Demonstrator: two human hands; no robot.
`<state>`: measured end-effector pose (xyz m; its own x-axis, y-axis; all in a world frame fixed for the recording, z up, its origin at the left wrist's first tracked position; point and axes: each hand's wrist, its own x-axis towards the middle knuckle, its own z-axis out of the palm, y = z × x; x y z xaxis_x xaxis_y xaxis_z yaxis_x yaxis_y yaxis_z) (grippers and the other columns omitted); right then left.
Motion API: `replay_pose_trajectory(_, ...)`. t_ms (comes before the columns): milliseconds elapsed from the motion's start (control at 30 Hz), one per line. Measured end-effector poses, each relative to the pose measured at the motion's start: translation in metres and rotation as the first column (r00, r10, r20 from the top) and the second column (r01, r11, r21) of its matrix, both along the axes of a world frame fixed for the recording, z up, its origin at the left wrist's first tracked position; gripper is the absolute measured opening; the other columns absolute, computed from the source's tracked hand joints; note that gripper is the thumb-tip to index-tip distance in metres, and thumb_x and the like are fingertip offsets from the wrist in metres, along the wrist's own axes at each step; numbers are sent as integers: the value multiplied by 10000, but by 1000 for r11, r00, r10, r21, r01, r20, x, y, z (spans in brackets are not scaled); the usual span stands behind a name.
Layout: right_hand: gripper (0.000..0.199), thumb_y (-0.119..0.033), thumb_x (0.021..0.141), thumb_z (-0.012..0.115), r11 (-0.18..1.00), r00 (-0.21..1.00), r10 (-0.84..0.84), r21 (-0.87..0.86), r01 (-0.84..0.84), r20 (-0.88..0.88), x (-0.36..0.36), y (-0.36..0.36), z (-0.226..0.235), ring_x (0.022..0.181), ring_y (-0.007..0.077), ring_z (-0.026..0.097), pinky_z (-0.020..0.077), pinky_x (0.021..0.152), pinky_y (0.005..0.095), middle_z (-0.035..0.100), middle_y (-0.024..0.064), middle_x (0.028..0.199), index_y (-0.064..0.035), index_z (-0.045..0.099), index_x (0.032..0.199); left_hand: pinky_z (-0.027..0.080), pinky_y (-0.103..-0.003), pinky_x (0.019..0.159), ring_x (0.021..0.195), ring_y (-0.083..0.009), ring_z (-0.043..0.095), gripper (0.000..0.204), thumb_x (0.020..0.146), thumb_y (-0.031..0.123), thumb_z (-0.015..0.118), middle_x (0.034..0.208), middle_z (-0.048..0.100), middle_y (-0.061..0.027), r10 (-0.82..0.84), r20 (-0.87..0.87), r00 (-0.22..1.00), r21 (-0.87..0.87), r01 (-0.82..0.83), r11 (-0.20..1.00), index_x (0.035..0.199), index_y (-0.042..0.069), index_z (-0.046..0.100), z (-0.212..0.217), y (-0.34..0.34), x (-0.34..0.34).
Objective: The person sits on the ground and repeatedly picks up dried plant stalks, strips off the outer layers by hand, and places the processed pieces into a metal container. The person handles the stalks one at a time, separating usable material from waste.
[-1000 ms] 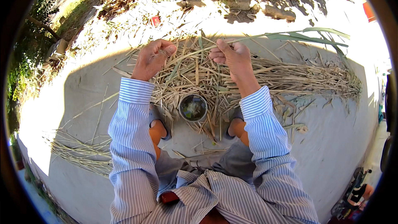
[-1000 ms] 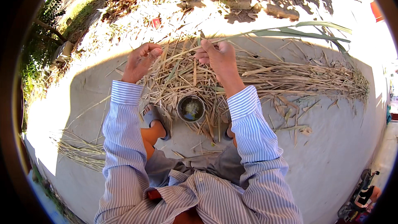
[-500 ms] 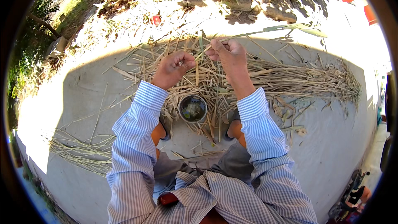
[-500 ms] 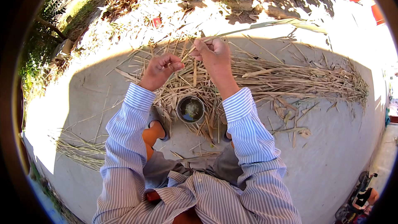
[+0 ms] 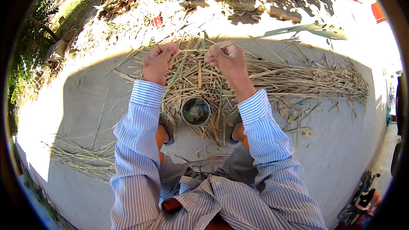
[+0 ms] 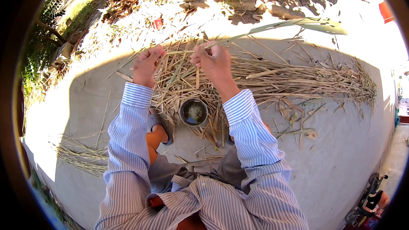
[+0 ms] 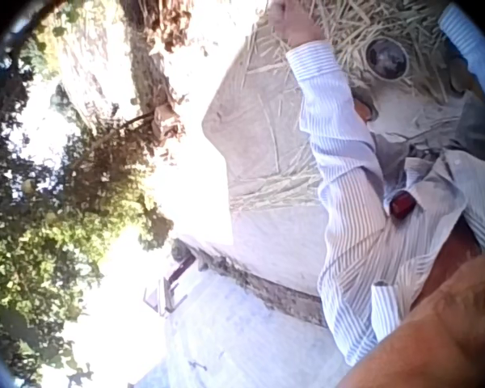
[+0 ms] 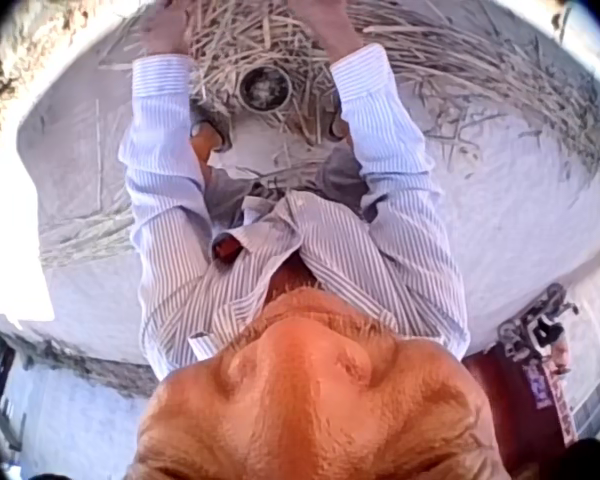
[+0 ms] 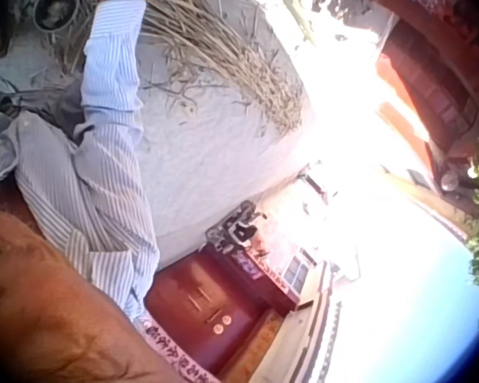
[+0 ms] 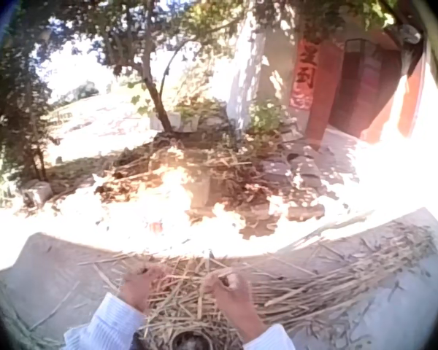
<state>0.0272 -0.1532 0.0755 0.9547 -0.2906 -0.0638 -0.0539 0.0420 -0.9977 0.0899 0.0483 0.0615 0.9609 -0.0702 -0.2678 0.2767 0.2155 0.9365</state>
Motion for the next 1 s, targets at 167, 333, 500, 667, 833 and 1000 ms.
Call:
replay_pose_trajectory(167, 249, -191, 917, 623, 999, 999, 25, 47, -23, -43, -1, -16, 7, 695, 151, 675, 540, 588, 242, 672, 128, 815, 52, 596, 966, 495, -290, 655, 787, -119, 625, 160, 854, 151, 697, 805, 689, -81, -36, 358, 933, 404, -121, 907, 928, 10, 675, -21, 41, 27)
replay_pose_trajectory(333, 334, -258, 897, 663, 980, 990, 137, 148, -132, -30, -4, -4, 3, 741, 170, 673, 545, 629, 251, 674, 136, 852, 47, 589, 1010, 501, -320, 641, 757, -194, 638, 172, 817, 156, 719, 804, 677, -108, -506, 713, 485, 665, -238, 708, 905, 17, 671, 4, -6, -4)
replay_pose_trajectory(500, 345, -265, 887, 680, 975, 987, 159, 158, -158, 3, -1, -11, 6, 782, 176, 675, 551, 670, 257, 677, 133, 874, 38, 589, 1025, 505, -330, 618, 667, -223, 641, 141, 816, 139, 713, 789, 669, -97, -525, 580, 623, 691, -35, 722, 886, 23, 679, 8, -12, -10)
replay_pose_trajectory(667, 298, -231, 904, 654, 988, 997, -12, 155, 0, 78, -4, -45, 23, 789, 171, 675, 558, 686, 255, 675, 123, 854, 44, 590, 999, 495, -281, 632, 689, -105, 614, 104, 821, 115, 703, 751, 665, -49, -610, 319, 725, 670, 283, 686, 865, 25, 678, -1, 29, 10)
replay_pose_trajectory(833, 323, -246, 913, 644, 991, 996, 9, 129, -21, 93, -5, -44, 23, 756, 162, 680, 558, 674, 252, 679, 131, 840, 63, 592, 991, 495, -268, 654, 735, -89, 606, 137, 837, 120, 708, 769, 669, -42, -631, 236, 739, 564, 425, 708, 876, -6, 668, -3, 37, 15)
replay_pose_trajectory(1000, 368, -288, 913, 646, 990, 987, 143, 6, -144, 77, -4, -10, 20, 766, 151, 680, 545, 669, 243, 681, 134, 838, 73, 605, 969, 498, -250, 683, 749, -87, 608, 140, 850, 103, 702, 795, 675, -32, -508, 400, 763, 458, 313, 832, 937, 0, 667, 8, -28, -13)
